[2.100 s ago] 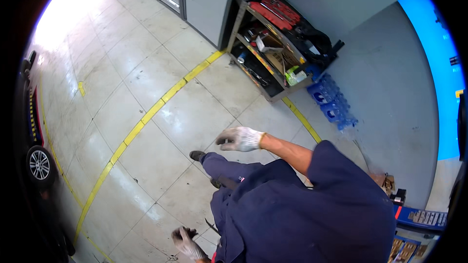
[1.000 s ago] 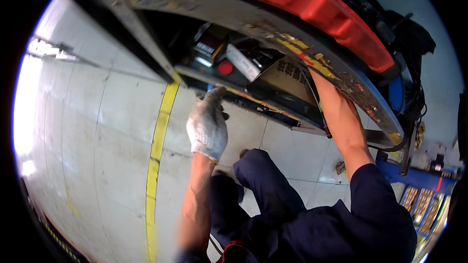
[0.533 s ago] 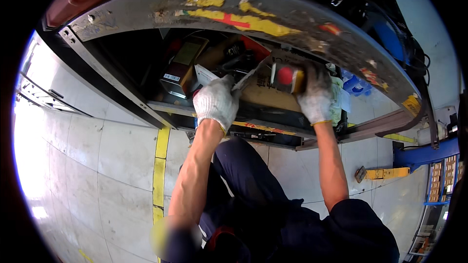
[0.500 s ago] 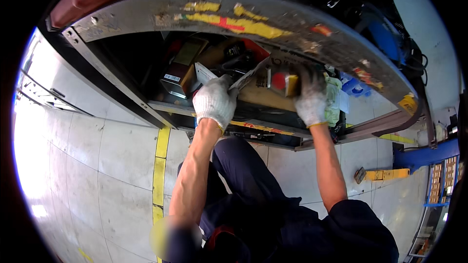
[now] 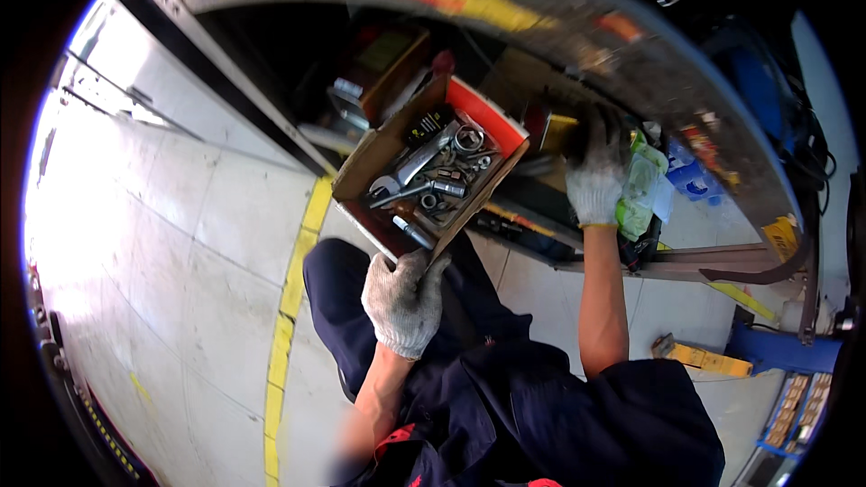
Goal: The person uses a ratchet and socket to remove bolts from a car's underbody panel while the vehicle is on a lift. After detaching the panel, the person places it on a nearby workbench and then walks to a tool cabinet to retrieve additional tools.
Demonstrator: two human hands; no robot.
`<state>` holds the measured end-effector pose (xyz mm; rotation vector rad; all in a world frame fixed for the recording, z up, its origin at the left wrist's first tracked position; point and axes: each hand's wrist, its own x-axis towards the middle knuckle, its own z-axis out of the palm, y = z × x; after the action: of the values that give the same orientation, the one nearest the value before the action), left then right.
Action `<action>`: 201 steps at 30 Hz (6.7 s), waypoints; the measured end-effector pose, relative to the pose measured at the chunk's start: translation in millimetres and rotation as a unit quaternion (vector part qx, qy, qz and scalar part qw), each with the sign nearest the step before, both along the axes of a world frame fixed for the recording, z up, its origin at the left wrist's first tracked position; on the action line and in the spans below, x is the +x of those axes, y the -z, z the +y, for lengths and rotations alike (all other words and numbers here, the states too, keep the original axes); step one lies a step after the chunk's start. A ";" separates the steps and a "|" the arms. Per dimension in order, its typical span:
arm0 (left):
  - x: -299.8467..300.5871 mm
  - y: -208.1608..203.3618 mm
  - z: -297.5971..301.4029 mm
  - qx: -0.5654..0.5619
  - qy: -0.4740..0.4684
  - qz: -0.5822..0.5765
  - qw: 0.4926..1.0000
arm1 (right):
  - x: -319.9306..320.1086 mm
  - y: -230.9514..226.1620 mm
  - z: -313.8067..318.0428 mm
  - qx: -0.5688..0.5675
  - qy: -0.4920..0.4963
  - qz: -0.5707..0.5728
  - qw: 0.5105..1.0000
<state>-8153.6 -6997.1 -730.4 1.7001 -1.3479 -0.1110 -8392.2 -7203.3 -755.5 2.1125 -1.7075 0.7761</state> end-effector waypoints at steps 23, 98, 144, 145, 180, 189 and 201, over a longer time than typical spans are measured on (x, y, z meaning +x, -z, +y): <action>5.4 43.7 28.5 0.002 -0.034 0.100 0.994 | 43.3 -72.6 10.3 -0.002 -0.183 -0.012 0.983; -6.0 49.6 38.1 0.105 -0.016 -0.019 0.994 | 104.2 -107.3 48.0 0.280 -0.477 0.232 0.800; -20.7 9.6 -154.8 -0.007 -0.053 -0.134 0.990 | -30.0 -0.2 109.6 0.012 -0.142 -0.173 0.974; -15.6 10.4 -164.8 0.036 -0.026 -0.124 0.991 | -30.9 1.4 108.3 0.016 -0.134 -0.170 0.976; 22.0 34.8 -172.9 -0.063 0.076 0.029 0.995 | -112.9 -20.5 -53.8 0.212 0.236 0.022 0.948; 32.0 46.2 -171.8 -0.047 0.066 -0.001 0.997 | -106.0 -6.6 -35.2 0.171 0.234 0.013 0.957; 30.8 43.5 -174.6 -0.063 0.085 -0.004 0.994 | -80.0 -25.5 -29.6 0.212 0.215 -0.023 0.953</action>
<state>-8122.9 -7171.7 -773.9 1.4811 -1.4733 -0.1143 -8472.2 -7232.8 -730.0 1.8483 -2.4196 0.3534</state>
